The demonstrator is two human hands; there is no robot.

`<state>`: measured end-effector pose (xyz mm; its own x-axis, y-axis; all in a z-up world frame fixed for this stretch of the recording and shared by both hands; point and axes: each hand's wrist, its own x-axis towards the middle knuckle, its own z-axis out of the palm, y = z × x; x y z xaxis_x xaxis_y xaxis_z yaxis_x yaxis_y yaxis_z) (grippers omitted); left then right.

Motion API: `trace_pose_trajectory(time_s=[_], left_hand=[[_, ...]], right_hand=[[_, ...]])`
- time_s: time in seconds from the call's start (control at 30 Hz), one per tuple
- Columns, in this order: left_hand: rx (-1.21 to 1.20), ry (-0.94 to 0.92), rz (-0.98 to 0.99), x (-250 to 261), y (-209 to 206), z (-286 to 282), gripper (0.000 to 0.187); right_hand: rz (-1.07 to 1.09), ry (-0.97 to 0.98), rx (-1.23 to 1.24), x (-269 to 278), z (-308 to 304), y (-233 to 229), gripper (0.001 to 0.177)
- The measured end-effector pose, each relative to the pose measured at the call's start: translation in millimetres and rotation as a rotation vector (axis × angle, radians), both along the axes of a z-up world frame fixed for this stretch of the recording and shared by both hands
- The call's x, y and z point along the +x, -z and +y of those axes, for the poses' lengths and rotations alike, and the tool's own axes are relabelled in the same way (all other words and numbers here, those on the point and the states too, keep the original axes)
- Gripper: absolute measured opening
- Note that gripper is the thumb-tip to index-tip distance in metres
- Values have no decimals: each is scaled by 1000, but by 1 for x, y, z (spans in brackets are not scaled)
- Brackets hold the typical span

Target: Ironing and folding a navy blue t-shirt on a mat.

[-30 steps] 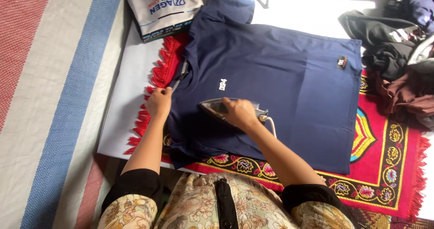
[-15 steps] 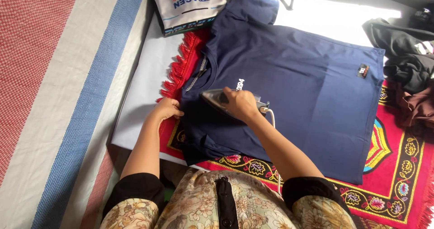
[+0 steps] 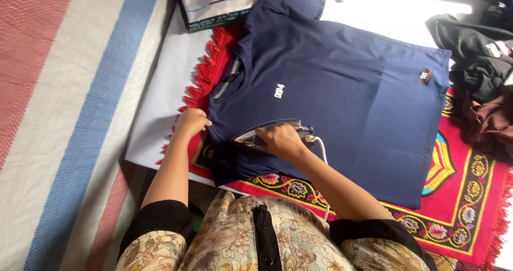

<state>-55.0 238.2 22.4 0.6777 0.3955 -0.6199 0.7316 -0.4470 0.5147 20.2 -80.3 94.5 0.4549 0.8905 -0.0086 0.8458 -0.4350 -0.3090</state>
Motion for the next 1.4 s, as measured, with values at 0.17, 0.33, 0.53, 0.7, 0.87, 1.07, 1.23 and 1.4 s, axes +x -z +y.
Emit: trace_pose_trajectory(time_s=[0.17,0.33,0.53,0.7,0.87,1.07,1.23,1.4], left_hand=[[247,-21,-30,-3,-3,-21,27],[475,-19,4,-1,-10,-54,24],[732,-93,-168,0,-11,-111,51],[738,302,-565,14,-25,-189,70],[509,439,-504,19,26,-245,74],[460,501,-289,20,33,-263,78],[496,497,-277,19,33,-264,79],[523,479,-276,19,33,-265,77]], right_hand=[[29,92,-18,-8,-71,-6,37],[84,196,-184,-14,-151,-8,40],[29,231,-151,-16,-233,-1,39],[96,217,-257,-14,-232,7,36],[87,202,-215,-31,-190,3,31],[15,328,-4,-25,-227,18,29],[-107,576,-166,0,-317,49,20],[-9,980,-61,16,-381,5,41]])
